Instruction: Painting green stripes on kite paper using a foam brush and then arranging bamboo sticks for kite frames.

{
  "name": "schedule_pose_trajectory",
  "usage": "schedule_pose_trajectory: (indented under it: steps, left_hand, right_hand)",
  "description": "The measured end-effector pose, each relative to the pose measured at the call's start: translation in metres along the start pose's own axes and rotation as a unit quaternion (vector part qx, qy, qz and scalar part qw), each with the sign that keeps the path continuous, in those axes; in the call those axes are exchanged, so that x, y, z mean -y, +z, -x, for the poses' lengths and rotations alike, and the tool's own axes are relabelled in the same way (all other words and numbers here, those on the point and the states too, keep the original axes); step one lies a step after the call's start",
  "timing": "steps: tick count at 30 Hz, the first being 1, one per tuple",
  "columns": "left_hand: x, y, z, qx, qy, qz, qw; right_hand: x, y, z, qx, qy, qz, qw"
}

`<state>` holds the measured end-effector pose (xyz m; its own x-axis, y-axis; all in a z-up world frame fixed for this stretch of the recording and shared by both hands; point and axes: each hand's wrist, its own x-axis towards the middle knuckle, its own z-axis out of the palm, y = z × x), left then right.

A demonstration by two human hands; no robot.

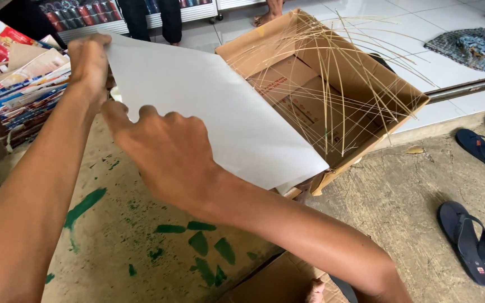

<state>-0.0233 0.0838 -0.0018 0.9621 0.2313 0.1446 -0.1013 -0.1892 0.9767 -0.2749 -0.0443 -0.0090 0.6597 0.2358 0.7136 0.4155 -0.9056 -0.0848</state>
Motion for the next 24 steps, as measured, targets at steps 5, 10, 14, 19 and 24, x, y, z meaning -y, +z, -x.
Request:
schedule_pose_trajectory:
  steps: [5, 10, 14, 19, 24]
  left_hand:
    - [0.021, -0.026, 0.0, -0.009, 0.001, -0.027, 1.0]
    - [0.037, -0.048, 0.01, -0.005, -0.004, -0.033, 0.999]
    - [0.052, -0.069, 0.018, 0.0, -0.01, -0.042, 0.999]
    - [0.085, -0.098, 0.026, -0.004, -0.02, -0.052, 0.998]
    - [0.1, -0.116, 0.043, 0.021, -0.043, -0.021, 0.999]
  right_hand:
    - [0.015, 0.014, 0.006, -0.013, -0.027, -0.007, 1.0]
    - [0.033, 0.012, 0.01, 0.052, -0.042, -0.057, 0.996]
    - [0.049, 0.015, 0.015, 0.106, -0.057, -0.112, 0.986]
    - [0.07, 0.017, 0.022, 0.177, -0.072, -0.149, 0.97]
    - [0.091, 0.036, 0.036, 0.248, -0.09, -0.11, 0.958]
